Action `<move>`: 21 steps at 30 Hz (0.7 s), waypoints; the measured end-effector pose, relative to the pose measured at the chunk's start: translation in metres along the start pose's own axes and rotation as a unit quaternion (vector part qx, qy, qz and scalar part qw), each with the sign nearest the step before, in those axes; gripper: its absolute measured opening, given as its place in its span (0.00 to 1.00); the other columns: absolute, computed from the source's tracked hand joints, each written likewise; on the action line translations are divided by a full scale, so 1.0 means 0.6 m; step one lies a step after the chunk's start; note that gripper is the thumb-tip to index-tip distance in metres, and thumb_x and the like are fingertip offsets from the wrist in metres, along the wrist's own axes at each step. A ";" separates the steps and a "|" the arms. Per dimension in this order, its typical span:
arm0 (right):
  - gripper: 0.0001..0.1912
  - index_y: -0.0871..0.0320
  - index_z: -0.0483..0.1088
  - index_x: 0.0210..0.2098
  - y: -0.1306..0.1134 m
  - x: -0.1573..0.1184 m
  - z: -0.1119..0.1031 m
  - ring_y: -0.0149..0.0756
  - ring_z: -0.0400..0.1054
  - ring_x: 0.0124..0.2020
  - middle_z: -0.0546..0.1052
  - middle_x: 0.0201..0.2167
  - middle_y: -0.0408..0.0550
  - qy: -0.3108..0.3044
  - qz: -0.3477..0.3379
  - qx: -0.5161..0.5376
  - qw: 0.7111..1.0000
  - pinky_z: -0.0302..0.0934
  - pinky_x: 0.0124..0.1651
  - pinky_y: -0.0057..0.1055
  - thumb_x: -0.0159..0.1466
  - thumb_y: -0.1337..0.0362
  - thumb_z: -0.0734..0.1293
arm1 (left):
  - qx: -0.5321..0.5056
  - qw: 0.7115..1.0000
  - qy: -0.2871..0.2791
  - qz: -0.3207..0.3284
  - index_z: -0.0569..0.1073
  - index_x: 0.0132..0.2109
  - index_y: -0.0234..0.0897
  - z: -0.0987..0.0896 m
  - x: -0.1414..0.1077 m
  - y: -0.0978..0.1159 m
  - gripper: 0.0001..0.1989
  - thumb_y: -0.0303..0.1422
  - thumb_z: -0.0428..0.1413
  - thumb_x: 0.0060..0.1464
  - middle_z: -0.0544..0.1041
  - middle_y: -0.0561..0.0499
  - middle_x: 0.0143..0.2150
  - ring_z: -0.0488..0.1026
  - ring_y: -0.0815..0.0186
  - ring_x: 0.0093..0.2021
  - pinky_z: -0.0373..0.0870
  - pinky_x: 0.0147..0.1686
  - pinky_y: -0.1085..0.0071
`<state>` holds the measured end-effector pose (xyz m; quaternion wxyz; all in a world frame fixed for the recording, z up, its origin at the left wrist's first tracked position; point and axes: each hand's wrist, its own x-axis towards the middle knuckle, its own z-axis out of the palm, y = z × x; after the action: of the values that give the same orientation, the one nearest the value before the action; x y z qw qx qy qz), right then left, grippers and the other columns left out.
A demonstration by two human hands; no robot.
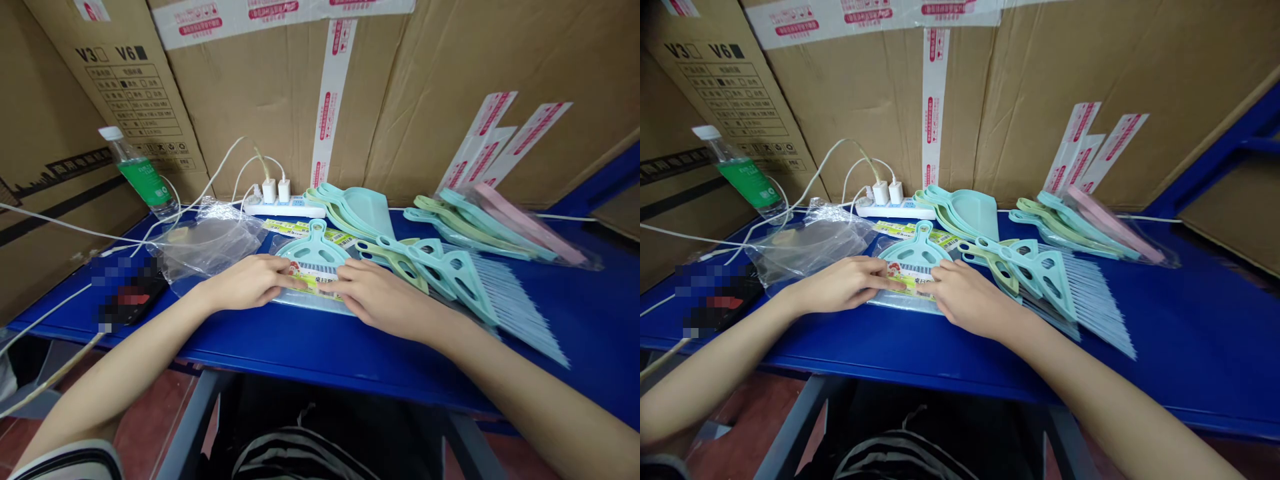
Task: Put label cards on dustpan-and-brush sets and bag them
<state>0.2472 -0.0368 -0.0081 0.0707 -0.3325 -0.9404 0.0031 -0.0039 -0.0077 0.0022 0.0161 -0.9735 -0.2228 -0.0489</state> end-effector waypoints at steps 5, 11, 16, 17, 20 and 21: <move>0.19 0.57 0.79 0.45 0.007 -0.005 -0.006 0.40 0.65 0.35 0.74 0.29 0.49 0.015 0.002 0.028 0.999 0.58 0.43 0.38 0.64 0.75 0.59 | -0.019 1.000 0.001 -0.015 0.78 0.52 0.45 -0.005 -0.002 -0.007 0.22 0.21 0.47 0.57 0.72 0.50 0.34 0.70 0.65 0.36 0.69 0.38 0.69; 0.21 0.55 0.80 0.41 0.009 -0.010 -0.026 0.40 0.63 0.34 0.71 0.24 0.47 -0.007 0.029 0.025 0.999 0.56 0.39 0.35 0.63 0.76 0.58 | -0.039 0.999 0.016 -0.018 0.80 0.48 0.46 -0.008 -0.004 -0.018 0.21 0.22 0.47 0.59 0.69 0.51 0.31 0.66 0.65 0.35 0.66 0.39 0.68; 0.22 0.54 0.80 0.41 0.019 -0.018 -0.030 0.39 0.68 0.35 0.76 0.27 0.47 -0.025 0.048 0.034 0.998 0.59 0.40 0.35 0.60 0.77 0.58 | -0.055 0.998 0.026 -0.012 0.81 0.44 0.44 -0.012 -0.007 -0.023 0.20 0.23 0.46 0.59 0.67 0.52 0.29 0.65 0.66 0.32 0.65 0.38 0.69; 0.22 0.54 0.80 0.40 0.023 -0.021 -0.031 0.39 0.70 0.36 0.78 0.29 0.47 -0.025 0.055 0.041 0.997 0.60 0.41 0.35 0.60 0.76 0.58 | -0.057 0.998 0.029 -0.015 0.82 0.42 0.44 -0.013 -0.008 -0.026 0.20 0.23 0.46 0.59 0.67 0.52 0.28 0.65 0.67 0.32 0.65 0.38 0.69; 0.21 0.54 0.80 0.38 0.035 -0.028 -0.035 0.38 0.73 0.37 0.81 0.33 0.46 -0.037 0.088 0.064 0.993 0.62 0.41 0.34 0.58 0.76 0.58 | -0.069 0.996 0.033 -0.039 0.82 0.38 0.42 -0.016 -0.011 -0.032 0.19 0.24 0.46 0.58 0.67 0.53 0.28 0.65 0.68 0.31 0.65 0.36 0.70; 0.21 0.53 0.80 0.37 0.038 -0.030 -0.037 0.38 0.74 0.37 0.81 0.34 0.45 -0.045 0.098 0.072 0.992 0.63 0.40 0.33 0.58 0.76 0.58 | -0.075 0.995 0.031 -0.049 0.82 0.37 0.42 -0.017 -0.012 -0.034 0.19 0.24 0.46 0.58 0.67 0.53 0.28 0.66 0.68 0.31 0.65 0.35 0.71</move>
<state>0.2783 -0.0314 0.0106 0.0517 -0.4166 -0.9029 0.0924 -0.0200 0.0072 0.0119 -0.0529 -0.9580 -0.2649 -0.0966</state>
